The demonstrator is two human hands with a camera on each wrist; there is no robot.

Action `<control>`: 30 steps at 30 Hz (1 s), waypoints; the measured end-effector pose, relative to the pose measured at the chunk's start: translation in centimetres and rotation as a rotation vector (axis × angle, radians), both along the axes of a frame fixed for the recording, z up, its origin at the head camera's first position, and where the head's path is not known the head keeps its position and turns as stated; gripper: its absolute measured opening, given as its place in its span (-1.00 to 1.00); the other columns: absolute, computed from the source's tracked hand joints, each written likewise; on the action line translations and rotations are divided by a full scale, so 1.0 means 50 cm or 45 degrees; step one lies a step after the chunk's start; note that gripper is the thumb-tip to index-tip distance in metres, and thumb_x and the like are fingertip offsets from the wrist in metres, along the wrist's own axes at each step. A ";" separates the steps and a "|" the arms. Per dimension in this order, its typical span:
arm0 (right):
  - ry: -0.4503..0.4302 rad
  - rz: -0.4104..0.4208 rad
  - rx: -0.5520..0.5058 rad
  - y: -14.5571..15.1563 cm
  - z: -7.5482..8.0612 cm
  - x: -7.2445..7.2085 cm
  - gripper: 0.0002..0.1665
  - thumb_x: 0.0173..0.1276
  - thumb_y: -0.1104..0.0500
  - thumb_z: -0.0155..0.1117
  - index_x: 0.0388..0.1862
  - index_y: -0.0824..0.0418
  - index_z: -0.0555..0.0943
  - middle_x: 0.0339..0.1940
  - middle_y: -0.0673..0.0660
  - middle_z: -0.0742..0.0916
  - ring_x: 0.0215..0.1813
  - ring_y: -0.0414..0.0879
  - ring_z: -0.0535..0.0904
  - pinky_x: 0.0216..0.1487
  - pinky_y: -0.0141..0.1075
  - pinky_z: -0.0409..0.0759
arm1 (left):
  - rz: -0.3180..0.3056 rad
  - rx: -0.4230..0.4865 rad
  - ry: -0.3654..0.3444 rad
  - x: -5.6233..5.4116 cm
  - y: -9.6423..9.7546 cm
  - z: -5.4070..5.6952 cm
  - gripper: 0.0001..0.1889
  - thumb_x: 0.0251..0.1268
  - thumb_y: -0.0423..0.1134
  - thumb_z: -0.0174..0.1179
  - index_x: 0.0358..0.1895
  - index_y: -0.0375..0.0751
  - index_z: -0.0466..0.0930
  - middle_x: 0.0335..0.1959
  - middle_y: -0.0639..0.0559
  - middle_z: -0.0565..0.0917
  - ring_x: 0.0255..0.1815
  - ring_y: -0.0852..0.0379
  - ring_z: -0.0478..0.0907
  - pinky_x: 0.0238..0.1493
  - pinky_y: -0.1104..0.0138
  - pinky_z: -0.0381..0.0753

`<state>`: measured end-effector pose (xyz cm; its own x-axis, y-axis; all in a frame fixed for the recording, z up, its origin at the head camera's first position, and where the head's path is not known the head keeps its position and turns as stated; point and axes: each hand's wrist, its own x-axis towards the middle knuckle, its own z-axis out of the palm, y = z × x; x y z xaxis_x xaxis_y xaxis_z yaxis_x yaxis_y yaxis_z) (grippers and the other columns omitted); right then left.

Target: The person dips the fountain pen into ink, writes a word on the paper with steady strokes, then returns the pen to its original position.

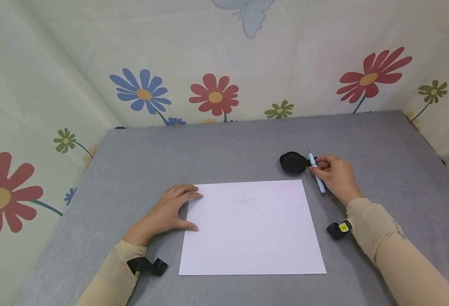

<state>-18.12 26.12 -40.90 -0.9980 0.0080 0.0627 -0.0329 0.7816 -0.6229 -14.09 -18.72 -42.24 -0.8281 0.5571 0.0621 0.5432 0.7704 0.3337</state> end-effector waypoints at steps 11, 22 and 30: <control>0.020 -0.019 0.062 -0.007 -0.002 -0.004 -0.60 0.30 0.12 0.31 -0.09 0.42 0.47 -0.21 0.41 0.67 -0.23 0.15 0.62 -0.46 -0.50 0.40 | 0.003 0.003 -0.007 0.001 0.000 0.003 -0.13 -0.35 0.22 0.53 0.21 0.02 0.50 0.30 0.01 0.45 0.36 -0.05 0.32 0.41 -0.08 0.21; 0.032 -0.024 0.134 -0.011 0.003 -0.005 -0.68 0.24 0.18 0.34 -0.24 0.41 0.49 -0.37 0.36 0.67 -0.43 0.00 0.49 -0.51 -0.39 0.34 | 0.007 -0.011 -0.022 0.001 0.001 0.002 -0.12 -0.34 0.22 0.52 0.22 0.03 0.49 0.31 0.02 0.44 0.38 -0.04 0.30 0.43 -0.08 0.19; -0.053 -0.029 0.141 -0.015 0.007 -0.004 -0.68 0.26 0.16 0.32 -0.26 0.42 0.50 -0.40 0.34 0.65 -0.53 -0.07 0.46 -0.60 -0.36 0.36 | 0.002 -0.016 -0.010 0.000 0.000 0.003 -0.12 -0.34 0.24 0.52 0.22 0.03 0.50 0.30 0.02 0.44 0.37 -0.04 0.31 0.42 -0.07 0.20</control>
<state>-18.29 25.36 -40.53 -0.9994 0.0258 0.0227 0.0098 0.8461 -0.5329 -14.07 -18.72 -42.09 -0.8293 0.5566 0.0488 0.5396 0.7751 0.3286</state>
